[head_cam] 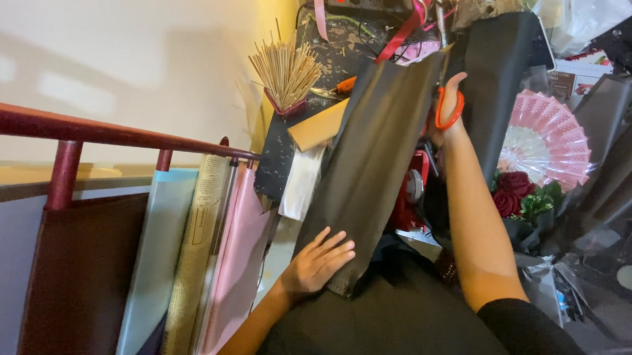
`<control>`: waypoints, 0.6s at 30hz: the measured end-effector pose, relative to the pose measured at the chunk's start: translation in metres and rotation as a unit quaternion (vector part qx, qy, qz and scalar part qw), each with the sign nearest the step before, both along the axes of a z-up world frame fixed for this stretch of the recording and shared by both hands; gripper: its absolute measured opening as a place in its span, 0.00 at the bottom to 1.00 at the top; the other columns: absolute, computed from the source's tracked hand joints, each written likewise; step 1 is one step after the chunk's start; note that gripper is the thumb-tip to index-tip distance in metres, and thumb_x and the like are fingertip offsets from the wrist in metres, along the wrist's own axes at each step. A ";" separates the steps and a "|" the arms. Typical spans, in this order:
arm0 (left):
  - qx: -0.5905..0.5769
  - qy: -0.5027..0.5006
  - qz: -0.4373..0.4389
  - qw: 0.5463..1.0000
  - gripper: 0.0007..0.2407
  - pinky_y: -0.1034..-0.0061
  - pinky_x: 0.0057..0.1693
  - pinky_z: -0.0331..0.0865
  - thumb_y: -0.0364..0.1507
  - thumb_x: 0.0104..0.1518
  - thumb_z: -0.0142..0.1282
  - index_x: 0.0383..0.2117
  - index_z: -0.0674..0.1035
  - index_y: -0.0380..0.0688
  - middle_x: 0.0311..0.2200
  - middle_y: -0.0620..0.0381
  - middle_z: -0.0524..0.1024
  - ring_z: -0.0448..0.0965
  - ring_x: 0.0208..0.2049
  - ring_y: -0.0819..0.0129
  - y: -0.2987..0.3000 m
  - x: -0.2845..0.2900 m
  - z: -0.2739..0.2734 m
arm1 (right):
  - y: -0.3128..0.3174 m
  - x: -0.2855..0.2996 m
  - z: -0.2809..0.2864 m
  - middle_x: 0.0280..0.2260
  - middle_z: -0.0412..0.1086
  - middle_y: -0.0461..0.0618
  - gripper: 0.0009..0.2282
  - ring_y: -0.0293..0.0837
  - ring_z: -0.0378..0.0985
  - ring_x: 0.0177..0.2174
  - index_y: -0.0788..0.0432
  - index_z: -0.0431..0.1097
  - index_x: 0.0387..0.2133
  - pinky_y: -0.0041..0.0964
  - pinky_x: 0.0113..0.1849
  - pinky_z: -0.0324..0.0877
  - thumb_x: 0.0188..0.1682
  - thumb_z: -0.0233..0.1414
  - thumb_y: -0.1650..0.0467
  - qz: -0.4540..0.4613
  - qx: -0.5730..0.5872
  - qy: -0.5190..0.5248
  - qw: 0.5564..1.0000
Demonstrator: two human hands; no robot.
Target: The person unrolls a large sheet of black wrapping paper and uses red-handled scissors to cut it into a rectangular piece. They then fold the cut paper and briefly handle a piece of black mesh material.
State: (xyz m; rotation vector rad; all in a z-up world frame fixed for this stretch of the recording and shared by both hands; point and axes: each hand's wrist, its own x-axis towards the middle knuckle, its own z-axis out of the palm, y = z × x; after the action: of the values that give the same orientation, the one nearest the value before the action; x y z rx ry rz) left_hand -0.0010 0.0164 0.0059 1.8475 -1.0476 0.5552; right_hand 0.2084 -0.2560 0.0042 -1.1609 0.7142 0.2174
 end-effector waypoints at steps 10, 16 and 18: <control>0.018 0.079 -0.016 0.997 0.12 0.45 0.60 0.66 0.21 0.66 0.37 0.49 0.75 0.31 0.51 0.38 0.75 0.76 0.53 0.42 0.008 -0.011 0.000 | -0.048 0.033 -0.080 0.13 0.55 0.45 0.31 0.39 0.56 0.08 0.53 0.59 0.21 0.28 0.10 0.55 0.39 0.36 0.38 -0.046 -0.165 -0.009 0.985; -0.015 0.174 0.015 0.985 0.18 0.48 0.65 0.65 0.23 0.56 0.45 0.54 0.69 0.31 0.54 0.40 0.72 0.73 0.57 0.49 0.029 -0.010 -0.026 | -0.099 -0.049 0.058 0.31 0.56 0.54 0.22 0.50 0.60 0.29 0.52 0.58 0.33 0.47 0.29 0.55 0.52 0.46 0.47 0.056 -0.333 0.153 0.929; -0.074 0.225 0.014 0.971 0.25 0.47 0.65 0.66 0.05 0.45 0.46 0.54 0.69 0.30 0.53 0.39 0.72 0.75 0.56 0.50 0.031 -0.006 -0.024 | -0.166 -0.121 0.045 0.53 0.65 0.69 0.32 0.64 0.68 0.50 0.59 0.66 0.57 0.62 0.48 0.61 0.55 0.38 0.47 0.200 -0.517 0.215 0.804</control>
State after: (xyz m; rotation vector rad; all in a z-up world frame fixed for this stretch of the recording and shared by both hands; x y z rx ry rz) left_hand -0.0068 0.0475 -0.0183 1.7472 -0.6572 0.2046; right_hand 0.0877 -0.4222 0.0493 -2.3743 1.0203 0.4877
